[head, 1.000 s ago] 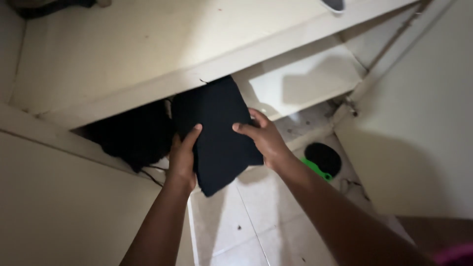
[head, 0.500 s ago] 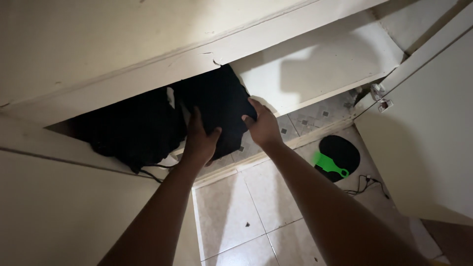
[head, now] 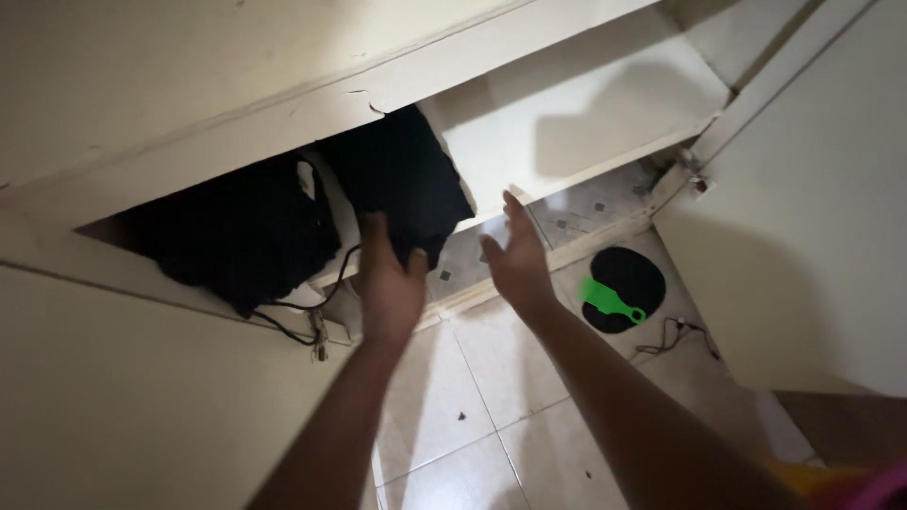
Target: The recorder sorts a pile of folded clothes into a basin, carries them to a closet, and organizes them onto shelves.
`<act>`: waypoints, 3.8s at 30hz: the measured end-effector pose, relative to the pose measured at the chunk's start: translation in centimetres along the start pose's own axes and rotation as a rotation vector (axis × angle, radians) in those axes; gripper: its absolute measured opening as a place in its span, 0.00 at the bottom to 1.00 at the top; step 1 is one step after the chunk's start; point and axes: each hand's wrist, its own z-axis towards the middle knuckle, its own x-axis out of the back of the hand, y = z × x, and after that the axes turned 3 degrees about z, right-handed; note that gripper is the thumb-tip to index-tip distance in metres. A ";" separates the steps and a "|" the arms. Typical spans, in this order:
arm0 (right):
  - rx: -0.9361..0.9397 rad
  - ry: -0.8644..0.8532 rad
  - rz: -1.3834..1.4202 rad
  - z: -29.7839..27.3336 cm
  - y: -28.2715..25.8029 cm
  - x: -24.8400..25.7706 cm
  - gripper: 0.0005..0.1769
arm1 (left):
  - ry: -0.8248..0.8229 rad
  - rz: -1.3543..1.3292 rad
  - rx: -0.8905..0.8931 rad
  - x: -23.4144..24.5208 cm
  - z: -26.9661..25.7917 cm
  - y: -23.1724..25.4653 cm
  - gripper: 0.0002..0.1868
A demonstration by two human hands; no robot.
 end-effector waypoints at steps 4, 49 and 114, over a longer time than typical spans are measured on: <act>-0.177 0.006 0.073 -6.4 -2.2 5.9 0.39 | -0.106 -0.181 0.008 2.0 -6.4 6.6 0.40; 0.044 0.132 -0.479 -40.0 -10.0 41.5 0.32 | -0.634 -1.253 0.941 0.1 -35.4 38.6 0.26; -0.006 0.172 0.061 3.6 -3.6 -4.0 0.28 | 0.028 -0.061 0.035 1.0 3.9 3.0 0.27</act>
